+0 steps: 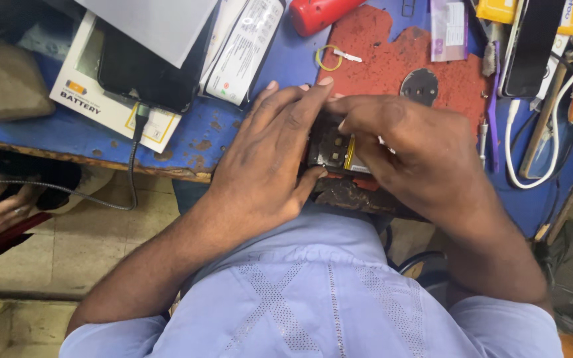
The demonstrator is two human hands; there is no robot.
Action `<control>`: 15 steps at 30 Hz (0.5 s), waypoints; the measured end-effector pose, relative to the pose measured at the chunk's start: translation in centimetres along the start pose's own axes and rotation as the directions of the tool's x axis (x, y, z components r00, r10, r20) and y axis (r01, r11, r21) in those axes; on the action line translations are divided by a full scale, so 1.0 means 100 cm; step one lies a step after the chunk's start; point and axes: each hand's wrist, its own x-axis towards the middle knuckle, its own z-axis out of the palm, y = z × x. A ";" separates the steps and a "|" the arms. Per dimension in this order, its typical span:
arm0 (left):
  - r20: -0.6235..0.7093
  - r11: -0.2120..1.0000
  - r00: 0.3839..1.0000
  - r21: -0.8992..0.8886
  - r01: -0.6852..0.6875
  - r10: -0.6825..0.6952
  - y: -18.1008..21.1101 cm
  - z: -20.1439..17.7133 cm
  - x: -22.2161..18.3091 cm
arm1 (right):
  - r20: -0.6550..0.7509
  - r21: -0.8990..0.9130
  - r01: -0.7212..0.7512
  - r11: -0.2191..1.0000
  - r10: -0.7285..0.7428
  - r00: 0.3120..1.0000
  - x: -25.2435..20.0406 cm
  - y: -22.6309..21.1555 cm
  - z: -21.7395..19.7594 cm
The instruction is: The person disassembles a mobile phone using a screwdriver, removes the back panel, and handles internal components like the motherboard and battery connector.
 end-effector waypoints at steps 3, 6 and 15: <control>-0.001 1.000 1.000 0.001 -0.004 0.004 0.000 0.001 0.000 | 0.043 -0.115 -0.098 0.989 0.104 0.994 -0.003 -0.002 0.000; -0.008 1.000 1.000 0.003 0.001 -0.001 0.002 0.000 -0.001 | 0.005 -0.113 -0.090 0.990 0.091 0.996 -0.001 -0.002 0.002; -0.008 1.000 1.000 -0.003 0.002 -0.002 0.001 0.001 0.000 | 0.036 0.019 -0.077 0.997 0.076 0.996 -0.003 0.005 -0.004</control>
